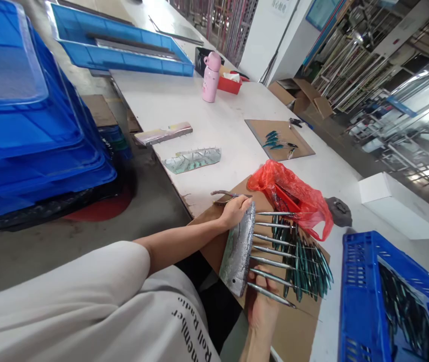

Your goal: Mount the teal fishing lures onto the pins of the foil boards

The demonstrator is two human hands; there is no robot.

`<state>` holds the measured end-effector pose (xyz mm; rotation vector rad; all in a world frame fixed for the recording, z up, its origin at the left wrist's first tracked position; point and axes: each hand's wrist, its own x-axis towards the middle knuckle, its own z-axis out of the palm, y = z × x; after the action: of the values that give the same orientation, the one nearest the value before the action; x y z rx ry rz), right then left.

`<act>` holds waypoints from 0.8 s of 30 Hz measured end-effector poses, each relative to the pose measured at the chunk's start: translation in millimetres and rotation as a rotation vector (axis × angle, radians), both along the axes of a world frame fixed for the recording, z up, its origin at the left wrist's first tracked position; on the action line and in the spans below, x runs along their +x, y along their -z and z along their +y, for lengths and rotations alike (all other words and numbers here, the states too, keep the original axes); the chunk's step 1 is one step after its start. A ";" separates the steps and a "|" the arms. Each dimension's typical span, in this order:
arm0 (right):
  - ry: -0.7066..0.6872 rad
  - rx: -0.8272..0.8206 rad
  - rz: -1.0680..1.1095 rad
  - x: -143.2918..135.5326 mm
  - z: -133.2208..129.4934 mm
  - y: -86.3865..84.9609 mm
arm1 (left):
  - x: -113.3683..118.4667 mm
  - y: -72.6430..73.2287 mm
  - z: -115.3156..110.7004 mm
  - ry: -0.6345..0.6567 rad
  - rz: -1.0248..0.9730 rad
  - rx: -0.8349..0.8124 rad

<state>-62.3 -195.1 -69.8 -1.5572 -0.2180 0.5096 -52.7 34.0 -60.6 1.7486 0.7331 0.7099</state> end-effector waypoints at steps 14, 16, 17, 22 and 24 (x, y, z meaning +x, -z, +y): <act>0.171 -0.107 0.061 -65.1 -16.8 27.4 | -8.4 -3.6 5.0 -0.024 -0.095 -0.065; 0.171 -0.149 0.025 -78.9 -3.2 23.1 | -11.7 -11.9 4.8 0.003 -0.090 -0.088; 0.171 -0.169 0.016 -82.8 3.2 17.8 | -14.6 -18.4 3.4 0.026 -0.085 -0.100; 0.238 -0.087 -0.007 -82.9 7.9 -18.4 | -34.8 -46.6 0.2 0.210 0.001 -0.111; 0.313 0.014 -0.031 -80.8 -4.8 -29.6 | -32.6 -43.8 7.1 0.351 0.121 -0.042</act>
<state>-143.1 -199.9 -40.2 -1.5513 0.0003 0.2376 -85.3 41.1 -16.8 1.8314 0.4971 0.3503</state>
